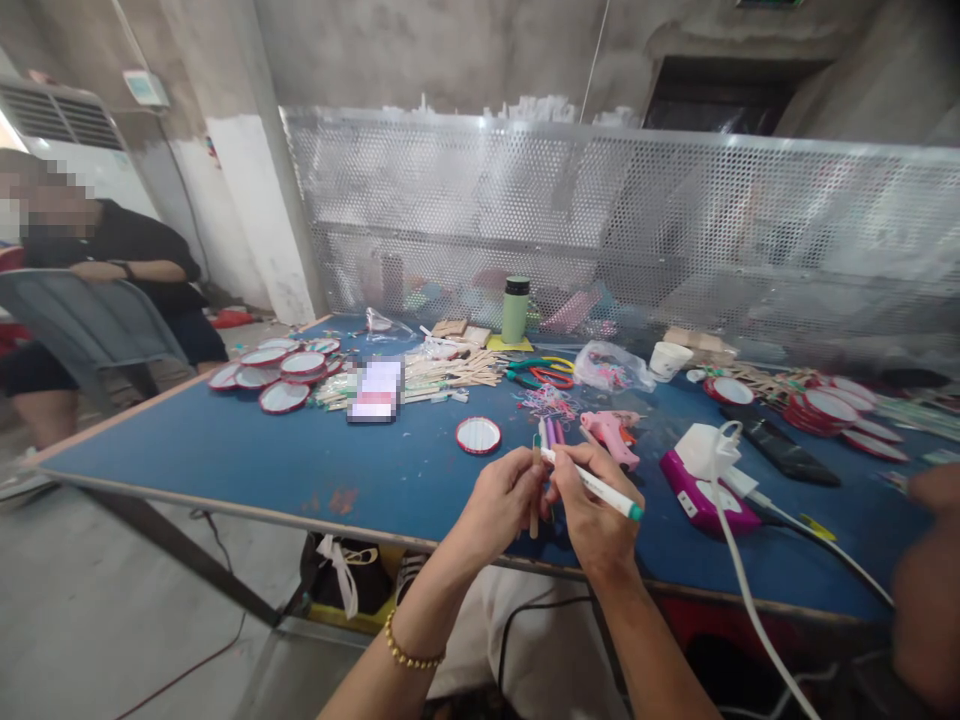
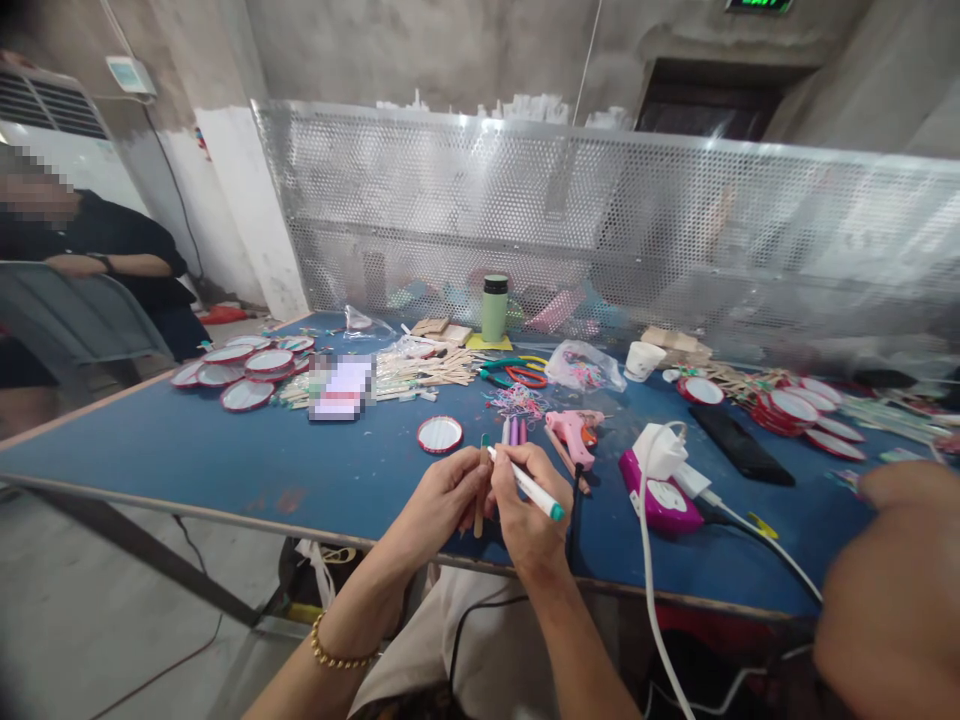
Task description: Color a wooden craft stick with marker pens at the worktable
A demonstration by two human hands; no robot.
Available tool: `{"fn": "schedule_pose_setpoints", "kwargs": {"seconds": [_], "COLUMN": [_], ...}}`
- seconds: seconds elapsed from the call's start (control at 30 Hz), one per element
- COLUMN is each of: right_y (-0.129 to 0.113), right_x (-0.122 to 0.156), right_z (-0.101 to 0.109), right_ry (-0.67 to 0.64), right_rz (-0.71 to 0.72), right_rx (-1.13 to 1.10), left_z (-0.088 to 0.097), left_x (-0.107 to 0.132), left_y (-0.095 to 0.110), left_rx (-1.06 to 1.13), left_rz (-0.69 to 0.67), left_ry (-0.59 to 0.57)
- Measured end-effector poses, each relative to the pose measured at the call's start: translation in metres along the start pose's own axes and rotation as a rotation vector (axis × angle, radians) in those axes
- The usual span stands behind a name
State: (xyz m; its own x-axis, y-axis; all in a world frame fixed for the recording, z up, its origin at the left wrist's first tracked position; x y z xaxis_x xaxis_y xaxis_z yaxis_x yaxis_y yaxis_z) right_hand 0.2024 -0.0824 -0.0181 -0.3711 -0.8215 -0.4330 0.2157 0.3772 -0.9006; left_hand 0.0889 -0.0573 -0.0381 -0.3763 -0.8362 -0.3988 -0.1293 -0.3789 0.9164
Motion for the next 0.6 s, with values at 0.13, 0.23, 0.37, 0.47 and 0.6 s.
{"fn": "schedule_pose_setpoints", "kwargs": {"seconds": [0.13, 0.23, 0.37, 0.47, 0.6], "right_y": [0.0012, 0.0015, 0.0027, 0.0034, 0.0039], "right_x": [-0.0004, -0.0006, -0.0009, -0.0010, -0.0005], "right_z": [-0.0003, -0.0002, -0.0002, -0.0009, -0.0015], "right_ry": [-0.005, -0.006, -0.011, -0.019, -0.013], "right_rz": [0.008, 0.014, 0.012, 0.005, -0.010], "right_rx": [-0.002, -0.010, 0.001, -0.001, -0.011], "left_z": [-0.0007, -0.0013, -0.0009, -0.0001, -0.0001], "left_x": [0.0001, 0.0000, -0.0004, -0.0007, -0.0008], "left_y": [0.0012, 0.0020, 0.0010, 0.0000, -0.0003], "left_rx": [0.011, 0.008, 0.002, -0.003, 0.007], "left_rz": [-0.006, -0.011, -0.008, -0.012, -0.014], "left_ry": [-0.006, -0.008, 0.001, 0.007, 0.002]}}
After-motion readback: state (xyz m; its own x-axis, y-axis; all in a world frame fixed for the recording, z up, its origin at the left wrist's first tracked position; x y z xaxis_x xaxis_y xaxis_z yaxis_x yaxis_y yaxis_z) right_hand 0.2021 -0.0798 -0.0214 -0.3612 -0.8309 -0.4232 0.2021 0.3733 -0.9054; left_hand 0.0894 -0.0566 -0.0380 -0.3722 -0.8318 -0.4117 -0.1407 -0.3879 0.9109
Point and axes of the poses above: each hand's wrist, its own x-axis away from the middle knuckle, its own z-axis out of the back of the hand, y = z × x, the point moved 5 cm from there along -x, towards the middle knuckle, and after that the axes turned 13 degrees about -z, right-handed, at the moved point
